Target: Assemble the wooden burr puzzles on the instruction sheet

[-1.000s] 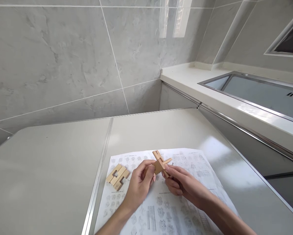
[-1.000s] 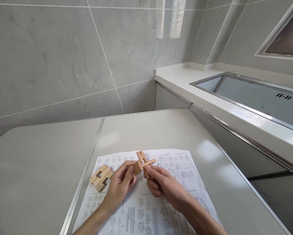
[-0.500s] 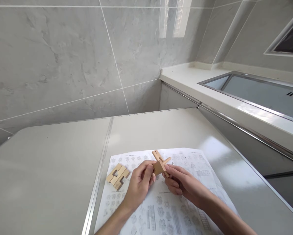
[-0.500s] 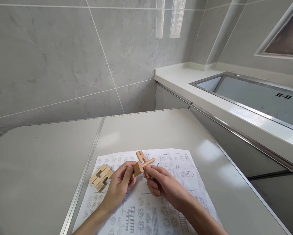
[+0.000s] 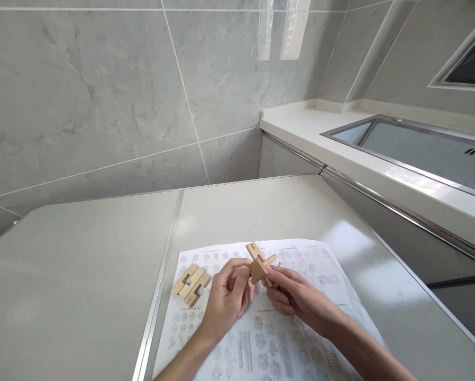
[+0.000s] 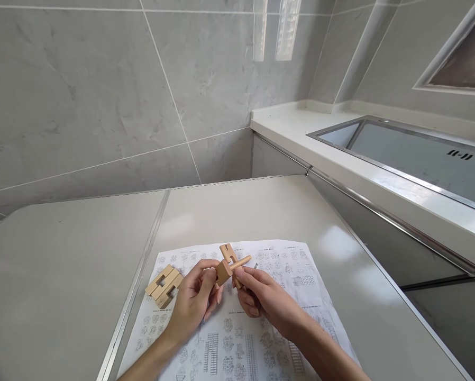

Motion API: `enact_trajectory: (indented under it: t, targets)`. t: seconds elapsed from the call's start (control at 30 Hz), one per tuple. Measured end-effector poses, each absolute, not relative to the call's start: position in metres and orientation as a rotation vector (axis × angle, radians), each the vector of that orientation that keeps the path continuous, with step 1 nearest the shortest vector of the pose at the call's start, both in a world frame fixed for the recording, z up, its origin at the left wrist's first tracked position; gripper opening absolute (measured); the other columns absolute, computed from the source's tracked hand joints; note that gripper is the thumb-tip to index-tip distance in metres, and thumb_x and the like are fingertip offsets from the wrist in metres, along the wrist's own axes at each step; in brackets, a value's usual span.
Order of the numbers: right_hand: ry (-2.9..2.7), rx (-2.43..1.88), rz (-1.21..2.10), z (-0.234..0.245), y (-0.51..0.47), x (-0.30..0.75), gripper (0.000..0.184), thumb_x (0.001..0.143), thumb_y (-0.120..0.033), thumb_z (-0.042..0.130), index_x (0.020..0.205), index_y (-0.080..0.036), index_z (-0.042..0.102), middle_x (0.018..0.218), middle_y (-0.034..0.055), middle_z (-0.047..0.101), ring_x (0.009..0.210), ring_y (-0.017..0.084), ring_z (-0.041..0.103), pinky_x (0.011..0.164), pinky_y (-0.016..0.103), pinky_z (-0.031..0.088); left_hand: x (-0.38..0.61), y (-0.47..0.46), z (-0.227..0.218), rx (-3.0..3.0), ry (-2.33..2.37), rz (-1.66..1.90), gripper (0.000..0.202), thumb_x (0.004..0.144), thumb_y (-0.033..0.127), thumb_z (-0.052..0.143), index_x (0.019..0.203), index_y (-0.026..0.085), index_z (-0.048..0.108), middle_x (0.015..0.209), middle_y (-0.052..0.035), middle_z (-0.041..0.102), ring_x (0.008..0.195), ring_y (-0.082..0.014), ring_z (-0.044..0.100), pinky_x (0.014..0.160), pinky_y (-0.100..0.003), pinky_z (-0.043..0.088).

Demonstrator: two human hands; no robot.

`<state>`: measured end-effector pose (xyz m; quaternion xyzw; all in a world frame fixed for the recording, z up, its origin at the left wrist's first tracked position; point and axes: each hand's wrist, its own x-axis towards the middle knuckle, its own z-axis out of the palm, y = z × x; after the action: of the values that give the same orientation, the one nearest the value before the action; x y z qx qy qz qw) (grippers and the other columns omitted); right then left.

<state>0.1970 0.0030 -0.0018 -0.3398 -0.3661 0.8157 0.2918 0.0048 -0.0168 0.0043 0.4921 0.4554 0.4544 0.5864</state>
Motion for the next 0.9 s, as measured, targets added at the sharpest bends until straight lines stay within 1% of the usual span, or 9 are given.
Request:
enact_trajectory:
  t: [0.13, 0.33, 0.47, 0.57, 0.7, 0.77, 0.83, 0.9]
  targets:
    - [-0.967, -0.902, 2.194, 0.0006, 0.0032, 0.1978, 0.045, 0.103, -0.062, 0.063, 0.087, -0.02, 0.054, 0.063, -0.0088, 0.033, 0.053, 0.009, 0.025, 0.054, 0.028, 0.017, 0.0052, -0.0164, 0.0062, 1.129, 1.045, 1.059, 0.044, 0.105, 0.063, 0.055, 0.107, 0.02, 0.066, 0.055, 0.0066, 0.058, 0.033, -0.004, 0.036, 0.037, -0.016, 0.032]
    - [-0.867, -0.861, 2.295, 0.0033, 0.0014, 0.197, 0.045, 0.101, -0.059, 0.069, 0.084, -0.02, 0.053, 0.063, -0.0089, 0.032, 0.054, 0.008, 0.022, 0.054, 0.027, 0.016, 0.0036, -0.0165, 0.0067, 1.142, 1.045, 1.039, 0.046, 0.104, 0.065, 0.054, 0.109, 0.021, 0.066, 0.047, 0.0095, 0.05, 0.032, -0.006, 0.034, 0.036, -0.016, 0.032]
    - [-0.783, -0.817, 2.326, 0.0012, -0.0001, 0.1962, 0.044, 0.101, -0.055, 0.07, 0.083, -0.02, 0.052, 0.063, -0.0094, 0.031, 0.054, 0.008, 0.019, 0.053, 0.027, 0.015, 0.0035, -0.0178, 0.0041, 1.192, 1.074, 1.039, 0.044, 0.105, 0.064, 0.054, 0.111, 0.022, 0.066, 0.048, 0.0107, 0.044, 0.036, -0.0063, 0.032, 0.038, -0.016, 0.031]
    - [-0.749, -0.793, 2.336, -0.001, -0.001, 0.1966, 0.042, 0.102, -0.053, 0.071, 0.083, -0.019, 0.053, 0.063, -0.0092, 0.032, 0.054, 0.008, 0.019, 0.053, 0.026, 0.015, 0.0043, -0.0184, 0.0028, 1.24, 1.082, 1.038, 0.044, 0.106, 0.062, 0.052, 0.111, 0.021, 0.067, 0.049, 0.0106, 0.039, 0.04, -0.0071, 0.031, 0.04, -0.017, 0.029]
    - [-0.72, -0.734, 2.387, -0.0048, -0.0024, 0.1967, 0.038, 0.104, -0.049, 0.069, 0.085, -0.019, 0.055, 0.062, -0.009, 0.034, 0.053, 0.008, 0.021, 0.053, 0.026, 0.016, 0.0051, -0.0188, 0.0021, 1.334, 1.042, 1.05, 0.044, 0.108, 0.061, 0.049, 0.11, 0.02, 0.066, 0.053, 0.0096, 0.038, 0.044, -0.0079, 0.032, 0.044, -0.019, 0.027]
    - [-0.717, -0.709, 2.405, -0.0058, -0.0032, 0.196, 0.038, 0.104, -0.049, 0.068, 0.085, -0.019, 0.055, 0.063, -0.0088, 0.035, 0.052, 0.008, 0.022, 0.053, 0.026, 0.017, 0.0055, -0.0199, 0.0021, 1.333, 1.021, 1.058, 0.045, 0.108, 0.062, 0.047, 0.116, 0.021, 0.063, 0.054, 0.0101, 0.037, 0.046, -0.0084, 0.031, 0.045, -0.02, 0.027]
    - [-0.714, -0.685, 2.416, -0.0059, -0.0038, 0.1953, 0.039, 0.104, -0.048, 0.069, 0.083, -0.019, 0.054, 0.063, -0.0088, 0.035, 0.052, 0.007, 0.022, 0.053, 0.025, 0.017, 0.006, -0.0214, 0.0015, 1.28, 1.019, 1.076, 0.046, 0.108, 0.064, 0.044, 0.125, 0.023, 0.055, 0.056, 0.0107, 0.039, 0.046, -0.0089, 0.031, 0.044, -0.019, 0.028]
    - [-0.712, -0.652, 2.414, -0.0052, -0.0041, 0.1951, 0.038, 0.104, -0.047, 0.069, 0.084, -0.018, 0.055, 0.062, -0.0091, 0.035, 0.052, 0.007, 0.021, 0.053, 0.025, 0.017, 0.0067, -0.0226, 0.0003, 1.197, 1.012, 1.101, 0.044, 0.109, 0.066, 0.04, 0.128, 0.027, 0.046, 0.06, 0.0109, 0.043, 0.044, -0.0084, 0.031, 0.042, -0.018, 0.027]
